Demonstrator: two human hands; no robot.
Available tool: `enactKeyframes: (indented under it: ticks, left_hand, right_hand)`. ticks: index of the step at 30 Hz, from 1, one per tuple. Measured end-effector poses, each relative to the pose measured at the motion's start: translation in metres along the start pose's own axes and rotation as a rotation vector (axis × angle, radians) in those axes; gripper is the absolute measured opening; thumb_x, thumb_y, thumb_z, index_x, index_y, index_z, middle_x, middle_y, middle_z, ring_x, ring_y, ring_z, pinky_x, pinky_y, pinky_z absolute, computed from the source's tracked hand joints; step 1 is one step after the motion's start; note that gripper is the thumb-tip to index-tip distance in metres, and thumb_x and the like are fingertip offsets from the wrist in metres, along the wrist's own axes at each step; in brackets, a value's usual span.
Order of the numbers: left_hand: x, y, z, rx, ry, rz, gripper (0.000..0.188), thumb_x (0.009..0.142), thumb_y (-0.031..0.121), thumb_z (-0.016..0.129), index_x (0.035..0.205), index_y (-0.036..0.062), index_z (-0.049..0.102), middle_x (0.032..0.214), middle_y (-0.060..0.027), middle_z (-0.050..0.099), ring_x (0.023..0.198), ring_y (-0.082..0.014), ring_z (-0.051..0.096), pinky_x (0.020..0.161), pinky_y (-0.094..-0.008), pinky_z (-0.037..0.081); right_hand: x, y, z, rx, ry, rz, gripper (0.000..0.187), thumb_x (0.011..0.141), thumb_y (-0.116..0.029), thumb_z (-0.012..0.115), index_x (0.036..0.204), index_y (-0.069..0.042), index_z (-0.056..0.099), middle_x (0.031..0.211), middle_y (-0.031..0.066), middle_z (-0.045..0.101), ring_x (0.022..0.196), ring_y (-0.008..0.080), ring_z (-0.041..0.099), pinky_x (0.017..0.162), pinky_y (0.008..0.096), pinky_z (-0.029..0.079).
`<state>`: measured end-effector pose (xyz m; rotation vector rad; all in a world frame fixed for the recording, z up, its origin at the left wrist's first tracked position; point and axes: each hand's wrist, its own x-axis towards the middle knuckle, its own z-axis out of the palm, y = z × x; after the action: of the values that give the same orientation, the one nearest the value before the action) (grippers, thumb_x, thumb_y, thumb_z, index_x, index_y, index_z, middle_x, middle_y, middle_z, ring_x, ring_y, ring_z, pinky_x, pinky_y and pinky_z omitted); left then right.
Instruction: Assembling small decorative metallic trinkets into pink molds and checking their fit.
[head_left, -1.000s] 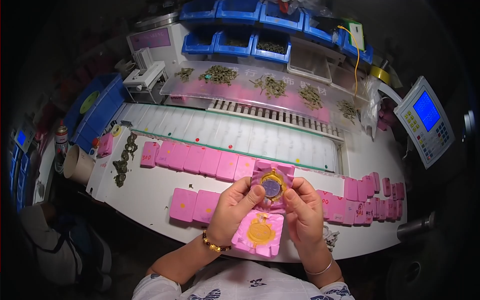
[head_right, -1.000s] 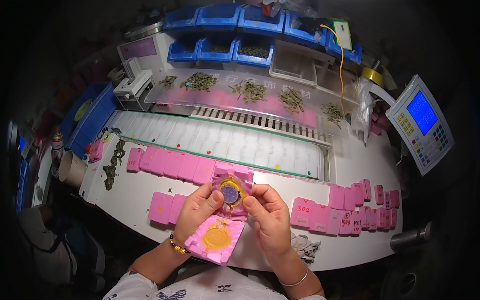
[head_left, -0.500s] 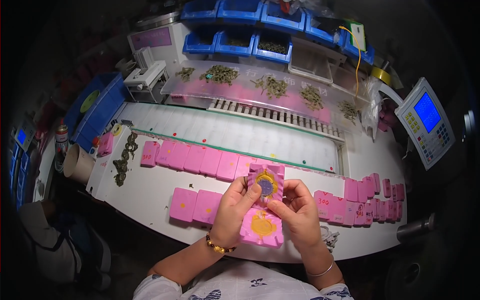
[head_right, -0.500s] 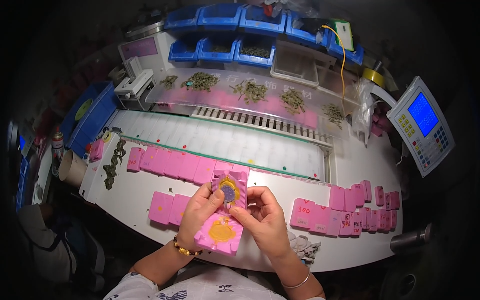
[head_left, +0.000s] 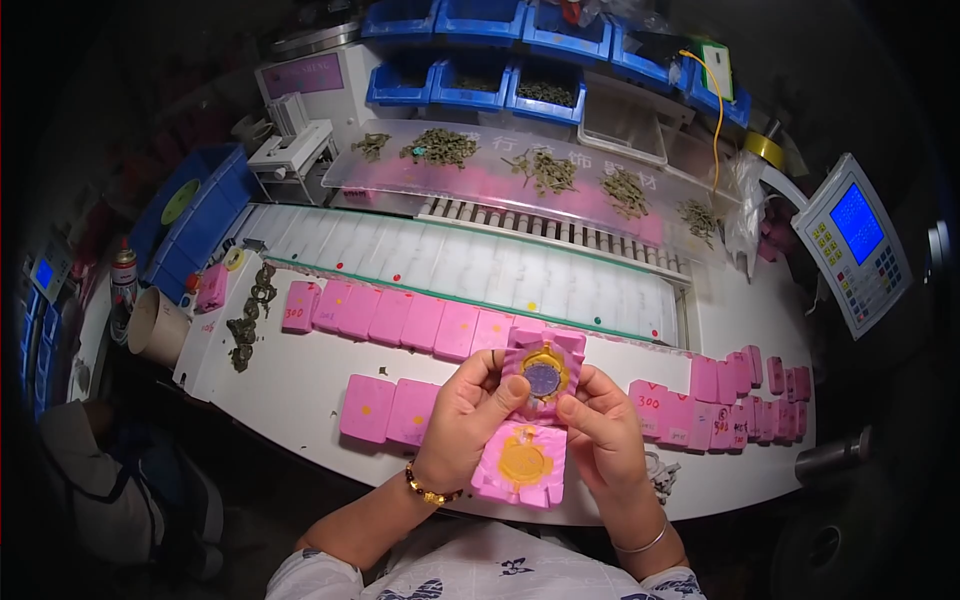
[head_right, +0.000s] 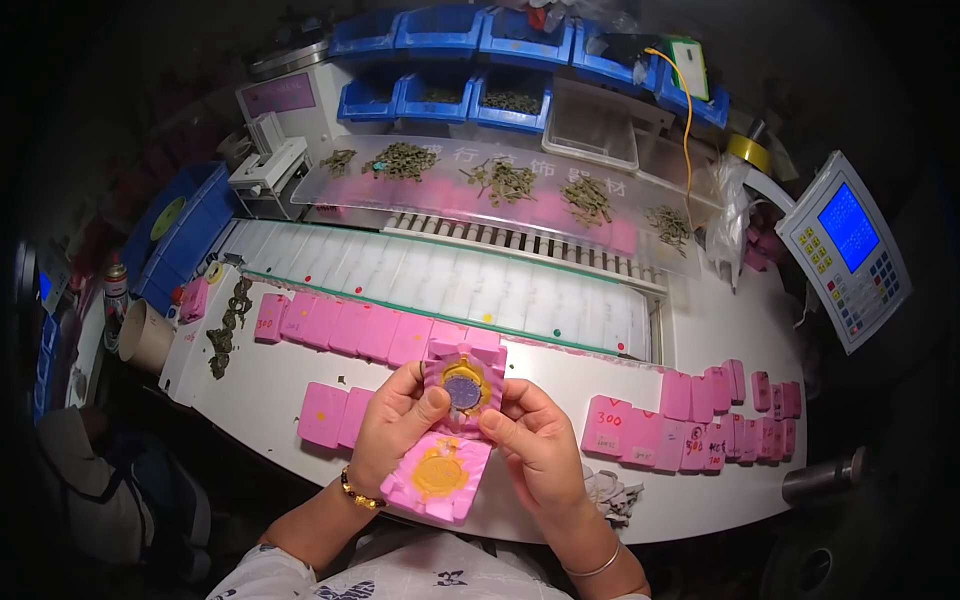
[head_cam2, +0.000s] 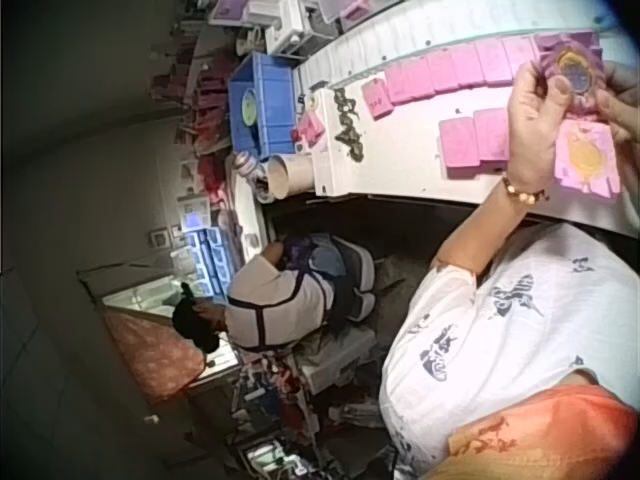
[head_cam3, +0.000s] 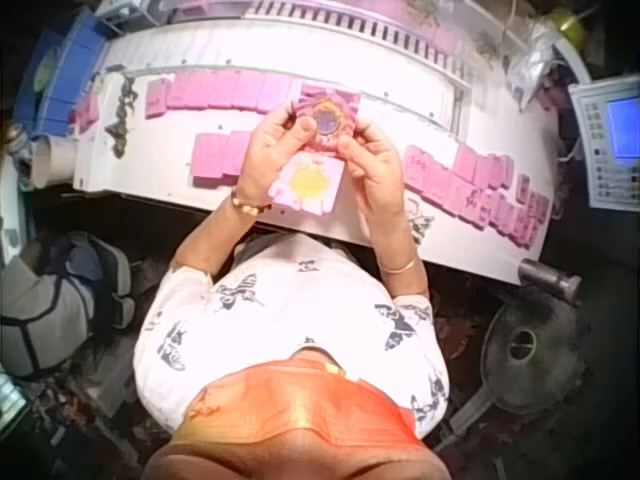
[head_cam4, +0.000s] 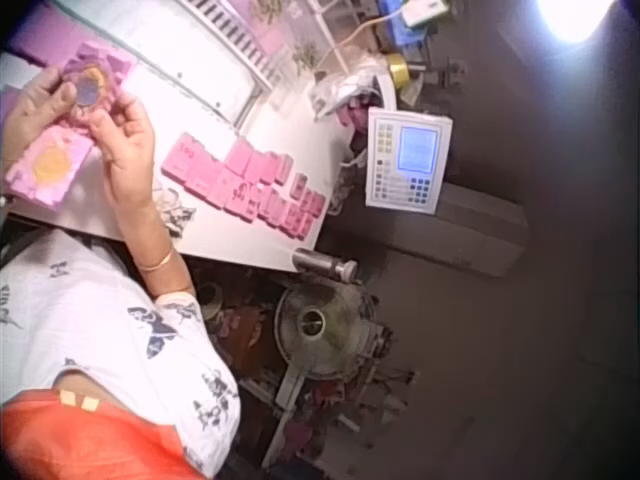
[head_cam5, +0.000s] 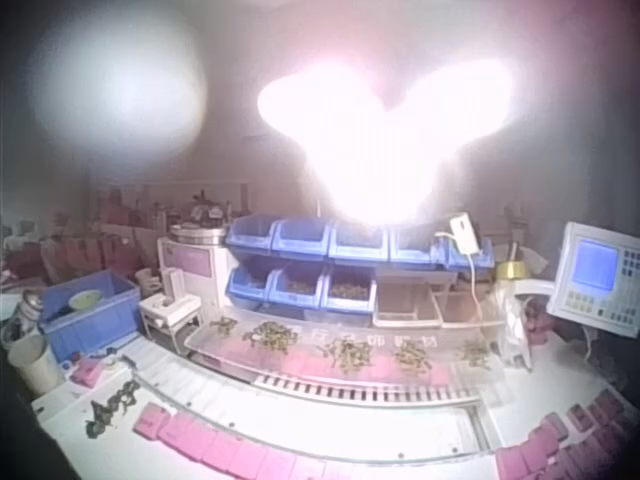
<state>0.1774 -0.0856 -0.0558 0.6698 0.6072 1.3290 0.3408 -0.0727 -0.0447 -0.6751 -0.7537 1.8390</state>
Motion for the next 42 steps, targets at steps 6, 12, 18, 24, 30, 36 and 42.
enactKeyframes:
  ticks: [6, 12, 18, 24, 30, 36, 42]
  left_hand:
    - [-0.002, 0.001, 0.002, 0.183, -0.012, 0.113, 0.030, 0.094, -0.002, 0.061, 0.121, -0.0040, 0.049, 0.113, -0.0089, 0.060, 0.101, -0.0098, 0.059, 0.090, -0.0256, 0.052]
    - [-0.002, -0.002, 0.007, 0.269, 0.042, 0.182, 0.029, 0.093, -0.002, 0.061, 0.118, -0.0038, 0.047, 0.111, -0.0103, 0.061, 0.100, -0.0114, 0.061, 0.088, -0.0271, 0.054]
    - [-0.002, -0.004, 0.010, 0.314, 0.084, 0.224, 0.024, 0.095, -0.001, 0.060, 0.115, -0.0021, 0.048, 0.110, -0.0092, 0.062, 0.098, -0.0098, 0.061, 0.086, -0.0254, 0.053]
    - [-0.004, 0.013, 0.006, 0.306, 0.032, 0.079, 0.026, 0.095, 0.003, 0.061, 0.119, -0.0028, 0.050, 0.112, -0.0069, 0.058, 0.103, -0.0080, 0.056, 0.089, -0.0241, 0.050]
    - [-0.003, 0.013, 0.008, 0.197, -0.053, 0.006, 0.027, 0.095, 0.001, 0.061, 0.119, -0.0043, 0.052, 0.111, -0.0059, 0.059, 0.105, -0.0100, 0.057, 0.094, -0.0266, 0.049]
    - [-0.001, 0.005, 0.003, 0.174, 0.016, 0.034, 0.027, 0.094, -0.001, 0.062, 0.119, -0.0043, 0.052, 0.112, -0.0075, 0.061, 0.105, -0.0101, 0.058, 0.093, -0.0269, 0.049]
    - [0.003, 0.012, -0.002, 0.146, 0.108, 0.023, 0.032, 0.095, 0.002, 0.058, 0.125, -0.0046, 0.050, 0.114, -0.0108, 0.063, 0.103, -0.0129, 0.062, 0.091, -0.0286, 0.052]
  right_hand:
    - [-0.003, -0.001, 0.001, 0.005, 0.043, 0.004, 0.025, 0.094, -0.002, 0.060, 0.119, 0.004, 0.056, 0.105, 0.0100, 0.066, 0.095, 0.0132, 0.064, 0.088, 0.0279, 0.051]
    - [-0.003, -0.002, 0.009, -0.058, 0.042, 0.008, 0.030, 0.092, 0.003, 0.061, 0.121, 0.003, 0.053, 0.110, 0.0108, 0.064, 0.100, 0.0139, 0.063, 0.092, 0.0289, 0.051]
    - [-0.004, 0.000, 0.010, -0.235, -0.038, -0.066, 0.036, 0.089, 0.007, 0.064, 0.122, 0.004, 0.051, 0.114, 0.0094, 0.061, 0.104, 0.0121, 0.060, 0.092, 0.0267, 0.051]
    - [-0.006, -0.005, 0.009, -0.280, -0.010, -0.064, 0.033, 0.089, 0.006, 0.065, 0.119, 0.004, 0.053, 0.109, 0.0084, 0.063, 0.098, 0.0110, 0.062, 0.088, 0.0260, 0.053]
    - [-0.005, -0.008, 0.007, -0.221, 0.014, 0.005, 0.025, 0.088, 0.003, 0.067, 0.111, 0.001, 0.057, 0.103, 0.0077, 0.066, 0.091, 0.0105, 0.064, 0.083, 0.0258, 0.055]
    - [-0.004, -0.006, 0.005, -0.140, 0.021, 0.044, 0.024, 0.094, -0.001, 0.061, 0.117, 0.001, 0.056, 0.108, 0.0088, 0.066, 0.096, 0.0095, 0.063, 0.087, 0.0253, 0.052]
    - [-0.009, -0.003, -0.014, -0.530, 0.118, -0.234, 0.048, 0.087, 0.004, 0.063, 0.132, 0.000, 0.047, 0.123, 0.0090, 0.052, 0.114, 0.0136, 0.052, 0.088, 0.0256, 0.046]
